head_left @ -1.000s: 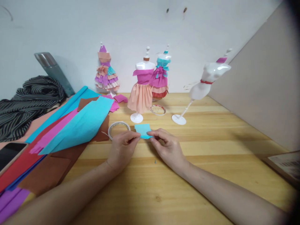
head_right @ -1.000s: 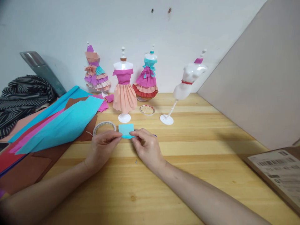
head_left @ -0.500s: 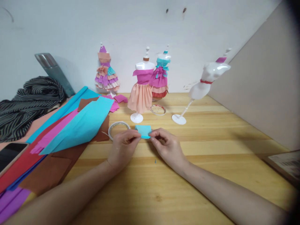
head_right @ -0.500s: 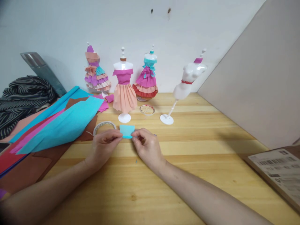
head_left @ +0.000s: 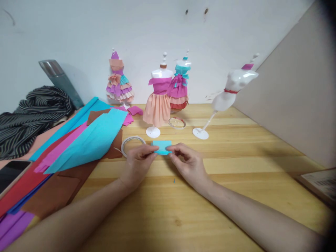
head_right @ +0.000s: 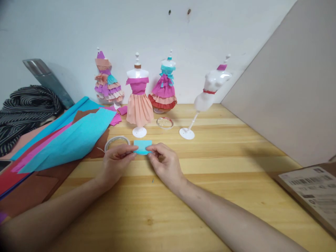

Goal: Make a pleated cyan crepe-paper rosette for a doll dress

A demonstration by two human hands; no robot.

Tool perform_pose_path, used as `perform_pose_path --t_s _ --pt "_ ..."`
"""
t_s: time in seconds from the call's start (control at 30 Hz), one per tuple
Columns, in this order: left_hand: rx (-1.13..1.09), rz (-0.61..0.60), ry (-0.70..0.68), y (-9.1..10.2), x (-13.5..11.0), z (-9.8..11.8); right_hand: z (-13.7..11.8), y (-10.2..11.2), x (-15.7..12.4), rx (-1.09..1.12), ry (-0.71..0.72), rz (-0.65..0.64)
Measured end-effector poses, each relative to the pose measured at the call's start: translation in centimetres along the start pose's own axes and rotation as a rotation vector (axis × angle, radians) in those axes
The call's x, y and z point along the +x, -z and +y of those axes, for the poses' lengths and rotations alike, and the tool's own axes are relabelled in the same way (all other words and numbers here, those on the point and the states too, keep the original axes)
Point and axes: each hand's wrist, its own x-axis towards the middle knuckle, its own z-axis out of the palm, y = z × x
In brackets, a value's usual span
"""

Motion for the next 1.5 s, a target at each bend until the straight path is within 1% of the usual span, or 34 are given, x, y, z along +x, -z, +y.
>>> perform_pose_path --t_s 0.27,0.5,0.6,0.77,0.9,1.03,1.13,1.27,1.37,1.5 --pt "0.187 0.01 -0.054 0.3 -0.1 -0.2 0.5 -0.1 0.0 -0.03 0.027 -0.001" --pt "0.299 -0.006 -0.178 0.4 -0.1 0.8 0.6 -0.1 -0.1 -0.097 -0.005 -0.029" --pt "0.306 -0.009 -0.192 0.4 -0.2 1.0 0.6 -0.1 -0.2 -0.113 -0.027 -0.036" --pt "0.3 -0.003 -0.09 0.3 -0.4 0.5 0.5 -0.1 -0.2 -0.117 -0.046 -0.042" --pt "0.215 -0.016 -0.019 0.2 -0.2 -0.2 0.4 -0.1 -0.1 -0.081 -0.068 -0.023" --pt "0.136 -0.018 0.03 0.1 -0.1 -0.1 0.4 -0.2 0.0 -0.009 -0.103 -0.006" --pt "0.083 -0.015 0.049 0.0 0.0 0.0 0.4 -0.2 0.1 0.023 -0.124 -0.006" --pt "0.032 -0.006 0.04 -0.1 0.0 0.0 0.3 -0.2 0.0 0.041 -0.129 -0.017" --pt "0.008 0.003 0.04 -0.1 0.0 -0.1 0.4 -0.2 0.0 0.053 -0.108 -0.014" --pt "0.011 0.022 0.075 -0.1 -0.1 -0.4 0.6 -0.2 -0.1 0.047 -0.068 -0.02"
